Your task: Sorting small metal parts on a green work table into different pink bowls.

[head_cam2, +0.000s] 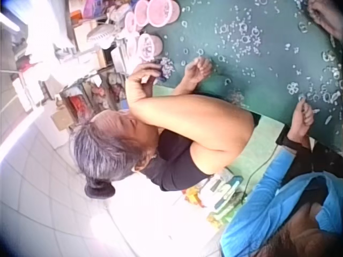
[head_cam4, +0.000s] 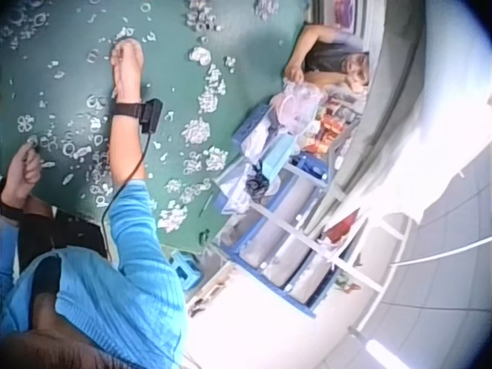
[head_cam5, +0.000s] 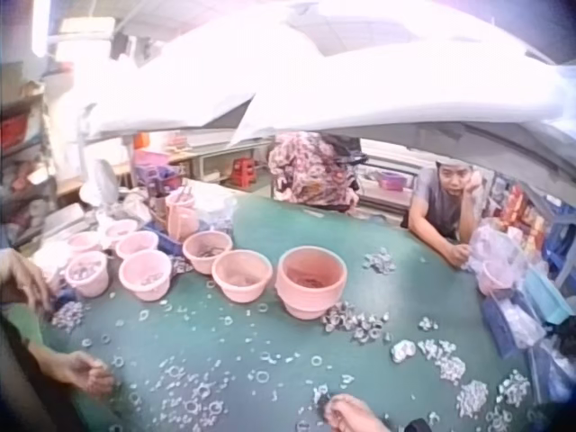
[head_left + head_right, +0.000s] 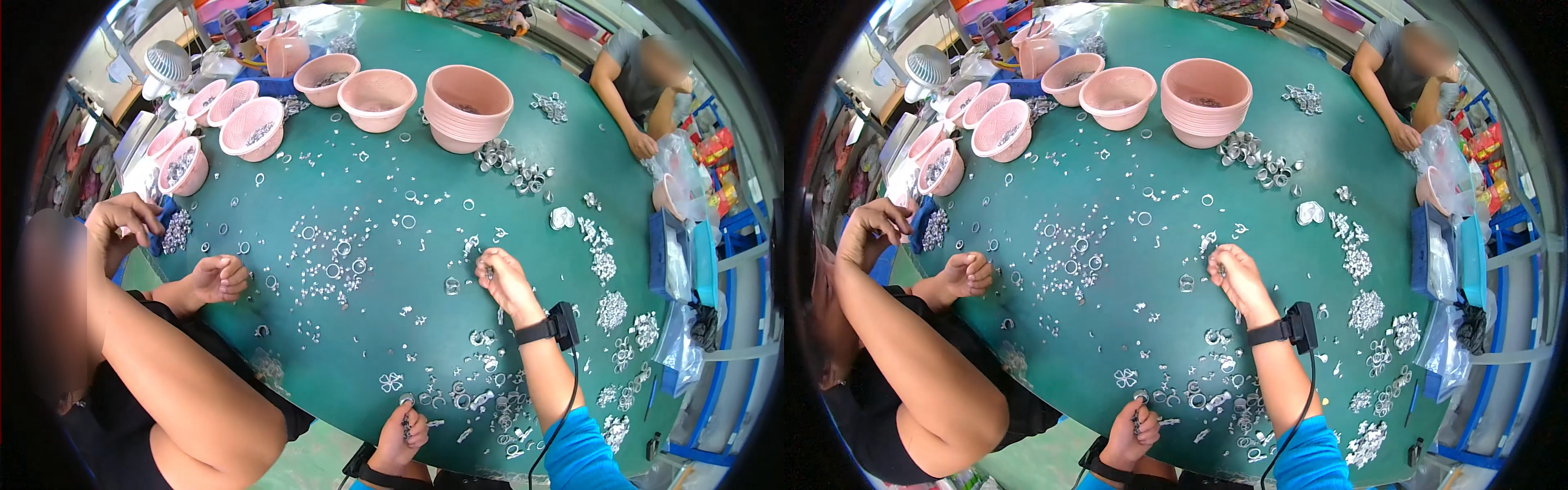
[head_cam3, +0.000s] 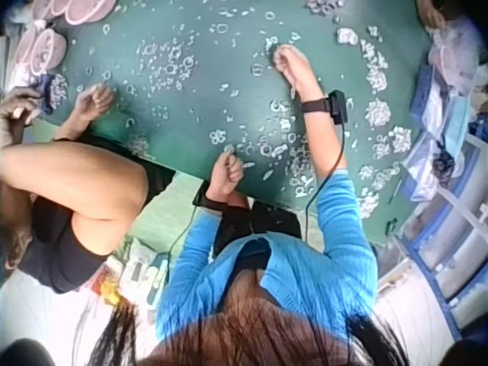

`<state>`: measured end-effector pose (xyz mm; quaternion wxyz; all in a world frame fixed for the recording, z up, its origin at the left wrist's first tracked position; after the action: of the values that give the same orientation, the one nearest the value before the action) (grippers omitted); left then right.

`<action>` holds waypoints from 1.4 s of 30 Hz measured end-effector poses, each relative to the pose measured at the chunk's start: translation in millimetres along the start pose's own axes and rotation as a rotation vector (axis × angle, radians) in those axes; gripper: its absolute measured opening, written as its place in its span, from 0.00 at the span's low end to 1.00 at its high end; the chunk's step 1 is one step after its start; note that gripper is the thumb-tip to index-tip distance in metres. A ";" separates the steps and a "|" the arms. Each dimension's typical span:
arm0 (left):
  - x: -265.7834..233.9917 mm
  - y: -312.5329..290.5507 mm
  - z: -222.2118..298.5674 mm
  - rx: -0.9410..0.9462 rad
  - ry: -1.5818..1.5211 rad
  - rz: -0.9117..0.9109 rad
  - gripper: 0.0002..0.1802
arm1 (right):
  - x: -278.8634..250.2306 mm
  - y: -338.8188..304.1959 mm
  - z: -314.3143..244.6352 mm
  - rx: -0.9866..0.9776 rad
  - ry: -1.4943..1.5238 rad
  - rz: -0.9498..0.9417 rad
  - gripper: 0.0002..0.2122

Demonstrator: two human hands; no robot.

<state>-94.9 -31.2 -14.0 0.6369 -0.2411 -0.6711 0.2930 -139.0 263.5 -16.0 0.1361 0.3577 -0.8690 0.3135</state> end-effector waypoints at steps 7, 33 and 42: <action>4.8 -1.8 2.1 0.019 0.028 0.044 0.21 | 5.9 16.4 11.9 -0.146 -0.604 0.048 0.02; -5.5 -5.9 11.5 0.044 -0.012 0.002 0.21 | 11.0 17.1 6.0 0.036 -0.128 -0.029 0.03; -7.0 -5.8 12.5 0.045 0.007 0.032 0.22 | 19.4 22.3 26.2 -0.522 -1.243 -0.004 0.08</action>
<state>-106.5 -41.3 -15.2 0.6398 -0.2385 -0.6580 0.3174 -168.8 248.5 -37.0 -0.3069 0.4287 -0.8323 -0.1711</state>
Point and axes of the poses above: each hand's wrist, its own y-axis towards the middle knuckle, its own x-axis out of the palm, z = x × y, the point moved 1 cm from there along y, towards the middle knuckle, and after that the axes turned 5 degrees about y, right-handed, at the moved point
